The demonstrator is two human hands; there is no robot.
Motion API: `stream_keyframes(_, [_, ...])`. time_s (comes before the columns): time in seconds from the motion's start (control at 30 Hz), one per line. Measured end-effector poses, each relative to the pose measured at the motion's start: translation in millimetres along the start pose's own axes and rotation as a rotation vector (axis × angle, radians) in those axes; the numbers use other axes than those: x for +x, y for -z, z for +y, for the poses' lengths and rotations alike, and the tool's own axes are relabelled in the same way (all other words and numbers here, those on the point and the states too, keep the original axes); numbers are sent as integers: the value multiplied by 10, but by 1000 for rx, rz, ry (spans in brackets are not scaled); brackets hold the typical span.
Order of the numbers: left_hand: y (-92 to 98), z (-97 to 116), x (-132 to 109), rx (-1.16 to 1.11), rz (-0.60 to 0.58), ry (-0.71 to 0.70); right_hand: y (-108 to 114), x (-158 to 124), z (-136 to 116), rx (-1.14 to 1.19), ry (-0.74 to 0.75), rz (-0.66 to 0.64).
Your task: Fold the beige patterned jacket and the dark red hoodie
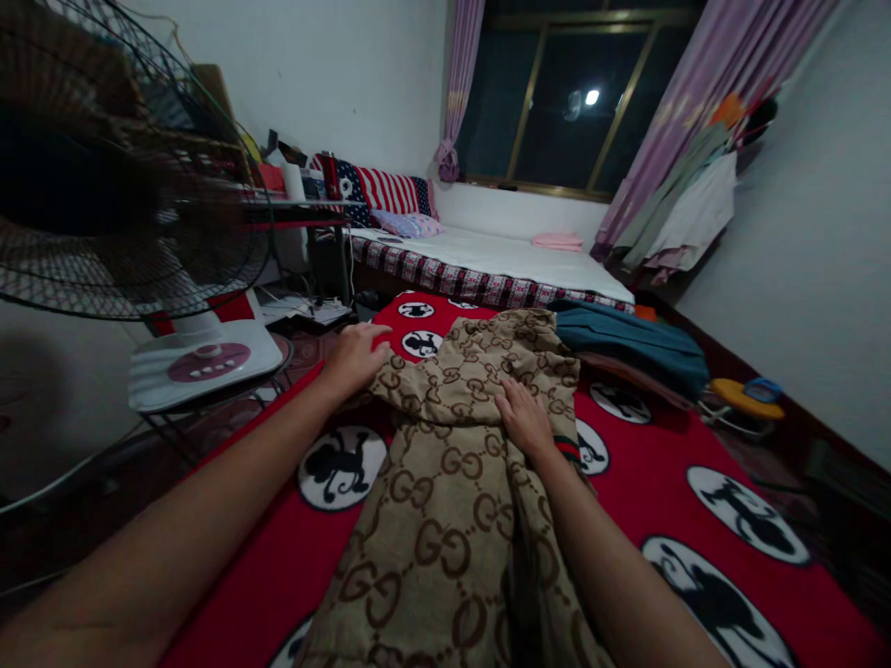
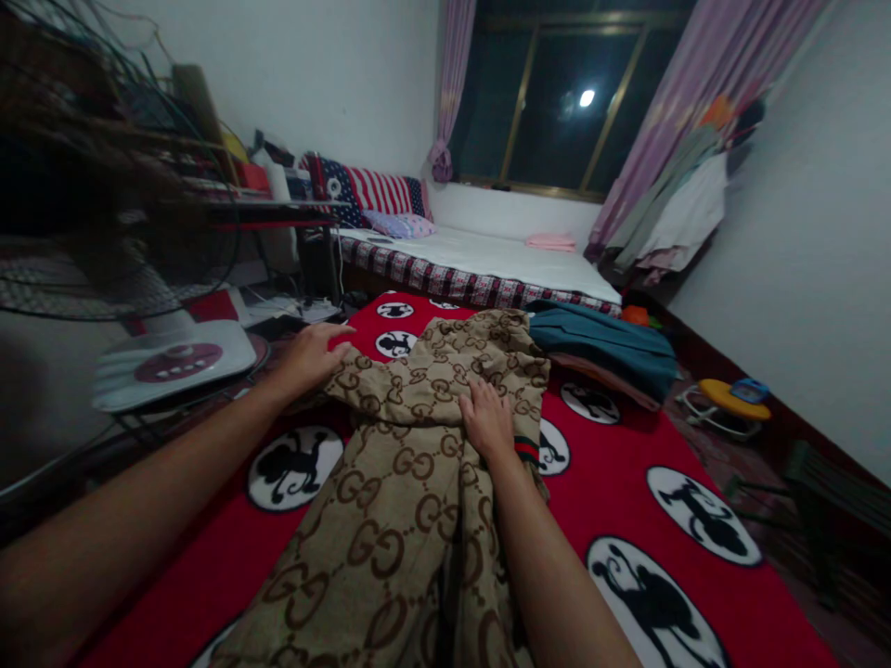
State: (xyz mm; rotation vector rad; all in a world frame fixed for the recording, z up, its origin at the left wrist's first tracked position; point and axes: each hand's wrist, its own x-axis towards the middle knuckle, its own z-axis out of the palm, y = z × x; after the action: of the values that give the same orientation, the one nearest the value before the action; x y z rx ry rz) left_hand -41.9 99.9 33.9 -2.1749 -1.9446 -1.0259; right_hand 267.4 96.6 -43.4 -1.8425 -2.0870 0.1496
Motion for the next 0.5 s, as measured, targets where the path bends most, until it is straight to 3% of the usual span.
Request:
stream_keyframes(0.1, [138, -587, 52, -42, -282, 222, -21, -5, 27, 66, 20, 39])
stream_keyframes(0.2, [168, -854, 39, -224, -451, 292, -30, -2, 53, 135, 40, 82])
stream_keyframes(0.3, [144, -806, -11, -270, -537, 249, -23, -4, 68, 203, 53, 125])
stream_keyframes(0.43, [117, -606, -33, -323, -768, 132, 0, -16, 74, 277, 48, 164])
stream_keyframes(0.5, [136, -530, 18, -268, -820, 97, 7, -19, 81, 317, 34, 174])
